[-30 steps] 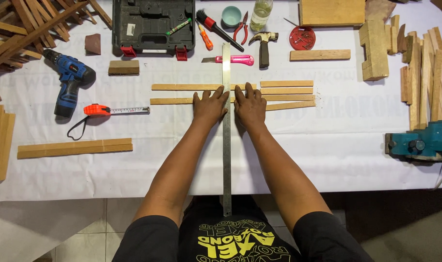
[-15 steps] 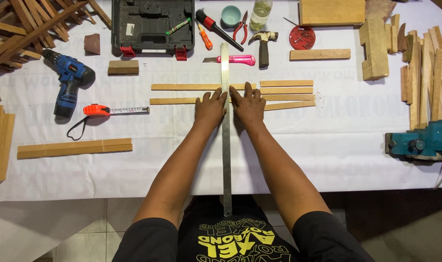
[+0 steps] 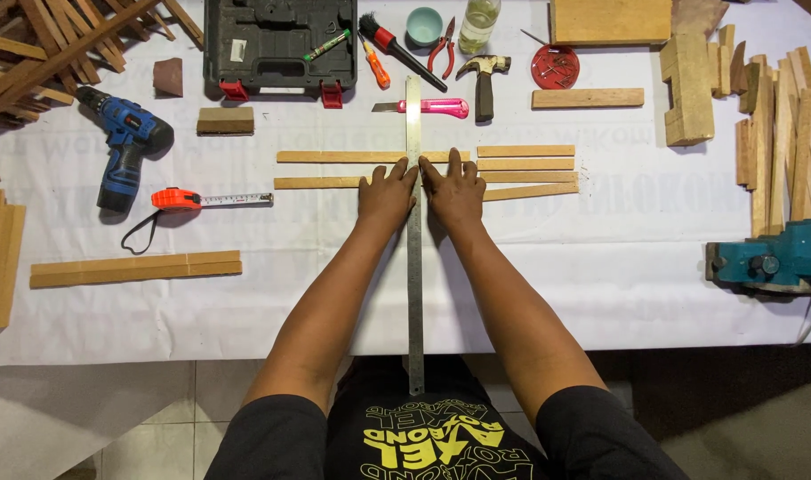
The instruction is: The recorder measures and aligns wooden strips on a workbench using a tape measure and a metal ruler.
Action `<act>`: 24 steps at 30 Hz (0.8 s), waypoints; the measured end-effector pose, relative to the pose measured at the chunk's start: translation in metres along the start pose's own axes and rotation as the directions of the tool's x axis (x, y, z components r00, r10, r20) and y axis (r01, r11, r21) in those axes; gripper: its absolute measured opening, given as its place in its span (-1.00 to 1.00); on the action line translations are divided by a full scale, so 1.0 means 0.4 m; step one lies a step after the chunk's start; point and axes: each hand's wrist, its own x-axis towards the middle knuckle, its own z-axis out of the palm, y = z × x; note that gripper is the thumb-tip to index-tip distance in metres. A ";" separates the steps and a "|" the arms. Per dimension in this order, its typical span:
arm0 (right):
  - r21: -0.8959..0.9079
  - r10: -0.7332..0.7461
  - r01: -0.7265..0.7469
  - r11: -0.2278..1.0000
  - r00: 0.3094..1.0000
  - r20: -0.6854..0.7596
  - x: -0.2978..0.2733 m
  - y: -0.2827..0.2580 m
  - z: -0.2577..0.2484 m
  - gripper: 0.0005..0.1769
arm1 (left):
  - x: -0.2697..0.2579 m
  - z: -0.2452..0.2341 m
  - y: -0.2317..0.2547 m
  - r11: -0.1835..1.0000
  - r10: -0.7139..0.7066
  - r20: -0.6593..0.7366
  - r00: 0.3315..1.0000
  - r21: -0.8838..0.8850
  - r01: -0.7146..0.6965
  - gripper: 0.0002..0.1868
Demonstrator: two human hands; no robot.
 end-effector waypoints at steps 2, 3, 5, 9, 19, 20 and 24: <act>-0.008 -0.004 0.004 1.000 1.000 -0.013 0.001 0.005 0.018 -0.52 | -0.006 -0.014 0.004 1.000 -0.005 0.018 1.000 -0.004 0.005 -0.27; -0.016 -0.010 0.010 1.000 1.000 -0.027 0.004 0.007 0.026 -0.53 | -0.008 -0.023 0.006 1.000 -0.010 0.035 0.999 -0.007 0.010 -0.27; -0.014 -0.005 0.005 1.000 1.000 -0.011 0.003 0.002 0.015 -0.52 | -0.006 -0.025 0.007 1.000 -0.019 0.042 0.999 -0.009 0.019 -0.28; -0.016 -0.008 0.008 1.000 1.000 -0.003 0.006 0.003 0.015 -0.53 | -0.007 -0.029 0.011 1.000 -0.026 0.027 0.999 -0.014 0.026 -0.27; 0.114 -0.105 0.115 0.987 0.990 -0.090 -0.026 0.023 -0.040 -0.59 | 0.026 0.035 0.021 0.975 0.032 -0.065 0.997 0.222 -0.017 -0.50; 0.137 -0.120 0.136 0.981 0.986 -0.115 -0.030 0.026 -0.045 -0.59 | 0.031 0.028 0.023 0.973 0.036 -0.044 0.998 0.230 -0.025 -0.50; 0.217 -0.146 0.192 0.957 0.966 -0.212 -0.044 0.033 -0.038 -0.64 | 0.055 0.041 0.012 0.942 0.089 -0.030 0.996 0.329 -0.074 -0.55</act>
